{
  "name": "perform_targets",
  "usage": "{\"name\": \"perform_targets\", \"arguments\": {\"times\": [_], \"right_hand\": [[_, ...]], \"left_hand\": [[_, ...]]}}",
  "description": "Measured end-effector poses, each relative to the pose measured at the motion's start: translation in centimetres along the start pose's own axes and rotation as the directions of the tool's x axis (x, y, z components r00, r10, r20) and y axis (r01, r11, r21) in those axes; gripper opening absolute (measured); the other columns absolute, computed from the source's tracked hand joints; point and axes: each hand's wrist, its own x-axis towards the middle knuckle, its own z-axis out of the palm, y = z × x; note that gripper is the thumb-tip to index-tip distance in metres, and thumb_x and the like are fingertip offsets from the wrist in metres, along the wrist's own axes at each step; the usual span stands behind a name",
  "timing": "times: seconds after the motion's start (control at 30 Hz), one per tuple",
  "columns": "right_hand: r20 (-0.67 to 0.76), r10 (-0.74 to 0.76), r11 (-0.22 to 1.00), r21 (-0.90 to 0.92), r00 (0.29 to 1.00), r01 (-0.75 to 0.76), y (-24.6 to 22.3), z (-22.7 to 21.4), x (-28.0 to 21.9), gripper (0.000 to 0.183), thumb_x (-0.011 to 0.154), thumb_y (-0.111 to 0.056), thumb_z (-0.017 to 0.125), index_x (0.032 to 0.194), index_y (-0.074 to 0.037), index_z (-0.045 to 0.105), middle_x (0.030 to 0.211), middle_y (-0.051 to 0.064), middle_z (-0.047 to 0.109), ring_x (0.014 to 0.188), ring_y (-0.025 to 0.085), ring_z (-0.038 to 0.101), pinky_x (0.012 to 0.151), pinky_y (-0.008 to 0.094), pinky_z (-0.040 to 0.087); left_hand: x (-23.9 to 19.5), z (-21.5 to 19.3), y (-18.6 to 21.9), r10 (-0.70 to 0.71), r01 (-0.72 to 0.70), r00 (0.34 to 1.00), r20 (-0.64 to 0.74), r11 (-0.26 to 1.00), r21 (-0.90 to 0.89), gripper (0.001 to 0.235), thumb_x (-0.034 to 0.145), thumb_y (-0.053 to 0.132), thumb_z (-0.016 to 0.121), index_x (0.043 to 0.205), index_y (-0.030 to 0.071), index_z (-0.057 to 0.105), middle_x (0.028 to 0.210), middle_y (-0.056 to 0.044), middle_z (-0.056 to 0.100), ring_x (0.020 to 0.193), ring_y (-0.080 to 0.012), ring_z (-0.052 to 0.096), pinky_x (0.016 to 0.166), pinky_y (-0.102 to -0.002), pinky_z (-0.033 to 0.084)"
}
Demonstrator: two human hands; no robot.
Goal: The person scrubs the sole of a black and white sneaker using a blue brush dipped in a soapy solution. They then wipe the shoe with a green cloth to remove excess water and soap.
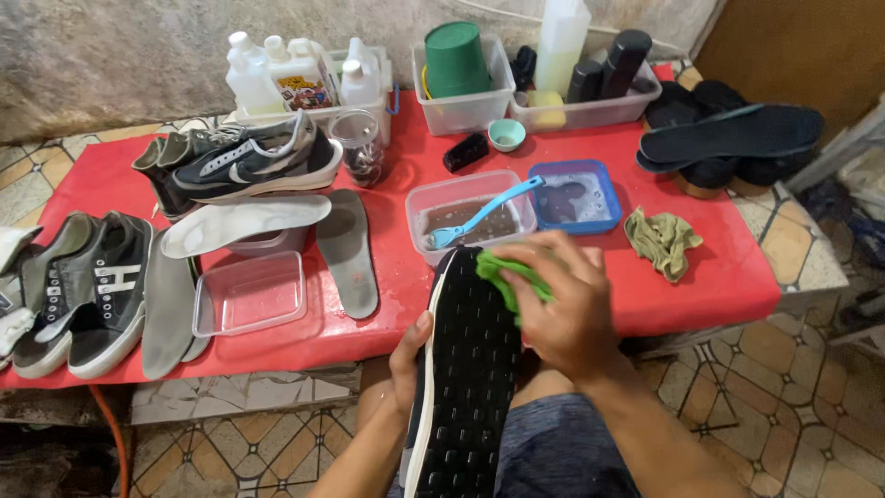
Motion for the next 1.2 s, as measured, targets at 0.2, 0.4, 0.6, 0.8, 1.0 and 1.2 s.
{"name": "perform_targets", "arguments": {"times": [0.2, 0.4, 0.6, 0.8, 1.0, 1.2], "right_hand": [[0.176, -0.353, 0.931, 0.161, 0.919, 0.327, -2.1, -0.5, -1.6, 0.033, 0.102, -0.010, 0.048, 0.121, -0.026, 0.070, 0.116, 0.004, 0.066, 0.095, 0.025, 0.060, 0.094, 0.045, 0.037], [0.030, 0.207, 0.955, 0.210, 0.978, -0.209, 0.7, -2.0, 0.9, 0.051, 0.084, -0.008, 0.081, 0.134, -0.011, 0.070, 0.114, 0.014, 0.073, 0.110, 0.032, 0.070, 0.097, 0.043, 0.051], [0.184, 0.258, 0.881, 0.357, 0.948, -0.309, 2.1, -2.7, 1.2, 0.024, 0.097, -0.024, 0.066, 0.104, -0.001, 0.062, 0.127, 0.019, 0.058, 0.116, 0.036, 0.059, 0.106, 0.050, 0.042], [0.227, 0.428, 0.648, 0.598, 0.875, -0.472, 2.2, -1.5, 0.1, 0.030, 0.079, -0.010, 0.086, 0.103, -0.005, 0.069, 0.074, 0.003, 0.068, 0.066, 0.007, 0.061, 0.061, 0.023, 0.054], [0.083, 0.132, 0.906, 0.395, 0.988, -0.154, -2.4, -2.3, 0.6, 0.017, 0.083, -0.008, 0.079, 0.097, -0.018, 0.081, 0.099, 0.005, 0.075, 0.087, 0.021, 0.073, 0.077, 0.035, 0.059], [0.516, -0.001, 0.836, 0.471, 0.857, -0.283, -1.0, -4.6, 1.3, 0.020, 0.075, 0.003, 0.072, 0.087, -0.008, 0.082, 0.080, 0.013, 0.076, 0.068, 0.027, 0.070, 0.064, 0.043, 0.060]], "left_hand": [[0.6, -1.8, -0.5, 0.167, -0.174, 0.973, 0.157, 0.984, 0.031, 0.050, 0.105, 0.038, 0.050, 0.133, -0.002, 0.055, 0.132, -0.019, 0.062, 0.124, -0.0254, 0.060, 0.117, -0.041, 0.039], [0.5, 1.1, -0.1, 0.399, -0.354, 0.826, -0.399, 0.917, 0.183, 0.072, 0.083, 0.042, 0.060, 0.146, 0.007, 0.055, 0.138, -0.025, 0.065, 0.113, -0.0320, 0.064, 0.115, -0.054, 0.040], [1.6, -12.0, -0.7, 0.258, -0.258, 0.962, -0.092, 0.966, 0.017, 0.081, 0.073, 0.045, 0.064, 0.141, 0.001, 0.055, 0.120, -0.027, 0.070, 0.101, -0.0446, 0.071, 0.102, -0.069, 0.048], [1.5, -4.5, 2.1, 0.257, -0.246, 0.961, -0.106, 0.964, 0.102, 0.075, 0.078, 0.051, 0.064, 0.133, 0.000, 0.062, 0.111, -0.029, 0.072, 0.097, -0.0412, 0.073, 0.097, -0.065, 0.053], [1.7, -8.4, 1.2, 0.292, -0.291, 0.957, -0.005, 0.955, 0.065, 0.065, 0.076, 0.047, 0.069, 0.124, 0.005, 0.067, 0.112, -0.024, 0.072, 0.105, -0.0426, 0.071, 0.101, -0.070, 0.048], [1.4, -9.2, 3.3, 0.396, -0.398, 0.916, 0.060, 0.917, 0.036, 0.034, 0.077, 0.042, 0.071, 0.098, 0.016, 0.070, 0.106, -0.018, 0.073, 0.100, -0.0408, 0.072, 0.100, -0.065, 0.052]]}}
